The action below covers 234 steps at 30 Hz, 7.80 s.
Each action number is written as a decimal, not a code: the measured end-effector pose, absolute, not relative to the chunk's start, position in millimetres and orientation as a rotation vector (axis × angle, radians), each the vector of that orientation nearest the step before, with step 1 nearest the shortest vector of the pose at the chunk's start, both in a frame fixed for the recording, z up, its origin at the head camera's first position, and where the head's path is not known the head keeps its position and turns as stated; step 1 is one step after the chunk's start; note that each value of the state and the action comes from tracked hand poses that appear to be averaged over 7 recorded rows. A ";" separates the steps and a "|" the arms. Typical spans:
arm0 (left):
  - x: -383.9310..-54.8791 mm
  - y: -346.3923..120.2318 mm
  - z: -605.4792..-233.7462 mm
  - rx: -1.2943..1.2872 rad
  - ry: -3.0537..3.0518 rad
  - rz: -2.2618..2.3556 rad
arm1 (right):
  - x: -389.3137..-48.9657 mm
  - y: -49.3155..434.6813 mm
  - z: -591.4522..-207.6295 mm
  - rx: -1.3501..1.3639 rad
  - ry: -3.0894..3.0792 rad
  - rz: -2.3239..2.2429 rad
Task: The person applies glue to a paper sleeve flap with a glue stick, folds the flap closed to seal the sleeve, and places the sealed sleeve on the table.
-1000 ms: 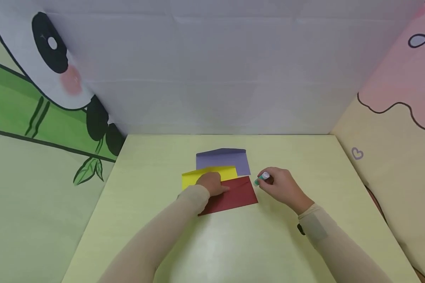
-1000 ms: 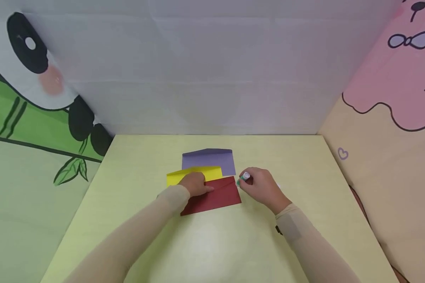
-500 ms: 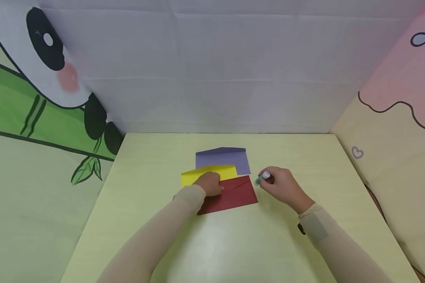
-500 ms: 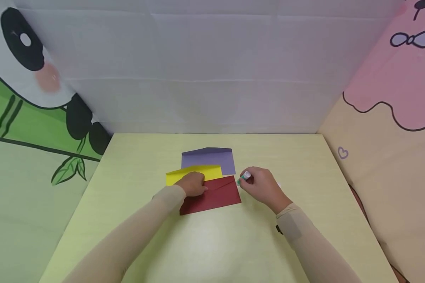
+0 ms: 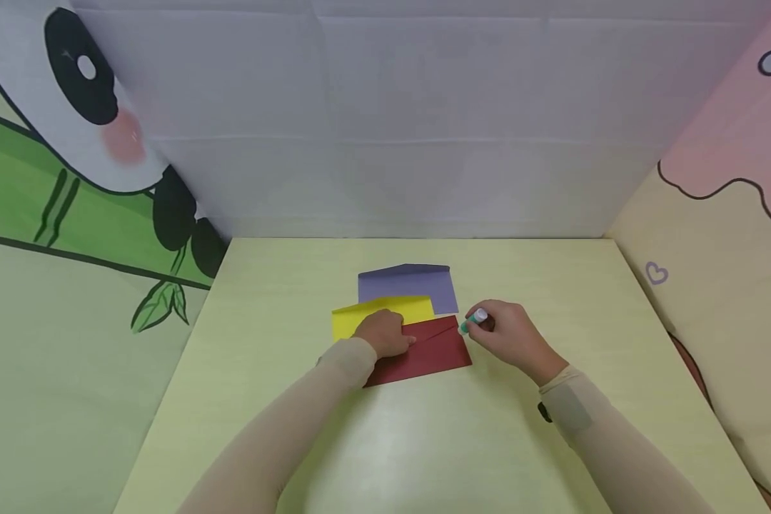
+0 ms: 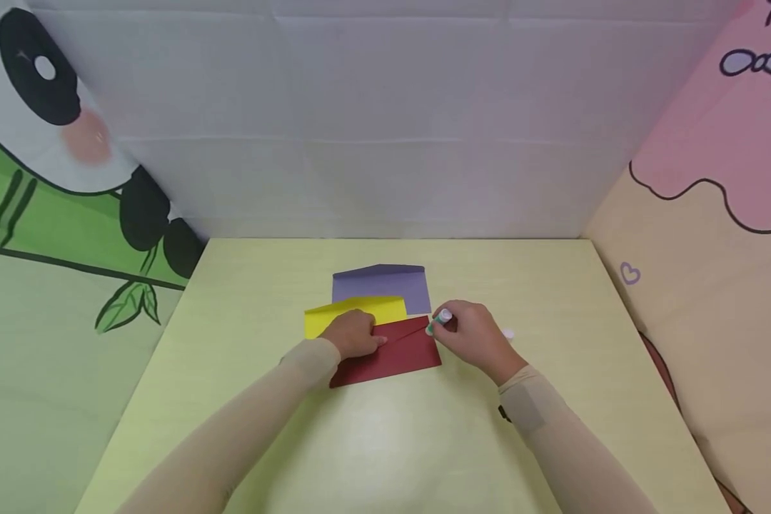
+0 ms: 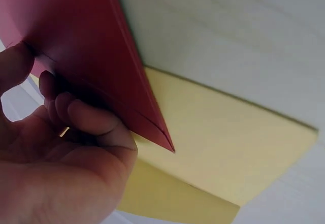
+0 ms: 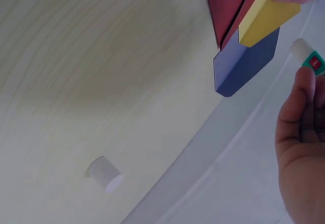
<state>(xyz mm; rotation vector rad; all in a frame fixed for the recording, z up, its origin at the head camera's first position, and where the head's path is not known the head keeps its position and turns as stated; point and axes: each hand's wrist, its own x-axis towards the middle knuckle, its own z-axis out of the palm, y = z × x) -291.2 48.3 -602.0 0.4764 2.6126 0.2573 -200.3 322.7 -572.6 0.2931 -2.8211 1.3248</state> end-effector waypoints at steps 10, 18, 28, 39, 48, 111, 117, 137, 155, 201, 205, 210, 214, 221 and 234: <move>-294.1 52.7 -615.1 0.480 2.643 0.258 | -203.4 327.8 -578.1 0.295 -2.827 1.320; -289.5 54.7 -611.5 0.488 2.663 0.245 | -205.4 330.7 -576.9 0.326 -2.818 1.314; -301.1 54.5 -612.1 0.459 2.617 0.268 | -210.1 336.3 -577.5 0.317 -2.819 1.323; -316.1 57.8 -619.3 0.421 2.601 0.350 | -219.8 350.0 -577.7 0.333 -2.812 1.336; -334.0 57.7 -639.0 0.459 2.595 0.370 | -222.5 358.9 -579.3 0.349 -2.804 1.320; -315.0 71.9 -605.7 0.399 2.700 0.481 | -238.6 366.9 -571.1 0.408 -2.810 1.323; -316.0 63.2 -592.1 0.408 2.680 0.625 | -237.9 366.9 -571.2 0.409 -2.807 1.336; -310.8 58.3 -594.8 0.508 2.764 0.385 | -241.5 363.3 -571.0 0.420 -2.815 1.343; -319.1 66.2 -590.2 0.497 2.684 0.312 | -245.0 359.0 -574.4 0.432 -2.819 1.341; -319.7 89.8 -568.4 0.417 2.442 0.638 | -242.4 375.6 -577.4 0.388 -2.817 1.350; -333.8 103.2 -579.5 0.405 2.431 0.718 | -241.5 384.9 -576.8 0.351 -2.819 1.340; -344.7 124.2 -580.7 0.372 2.461 0.802 | -239.0 397.2 -574.5 0.301 -2.816 1.347; -349.3 139.1 -574.4 0.300 2.526 0.826 | -236.2 406.9 -572.6 0.267 -2.811 1.332; -361.2 169.0 -572.9 0.230 2.584 0.820 | -224.6 425.4 -569.5 0.153 -2.789 1.276; -394.5 236.5 -612.5 0.296 2.539 0.749 | -188.4 450.7 -576.6 -0.038 -2.730 1.283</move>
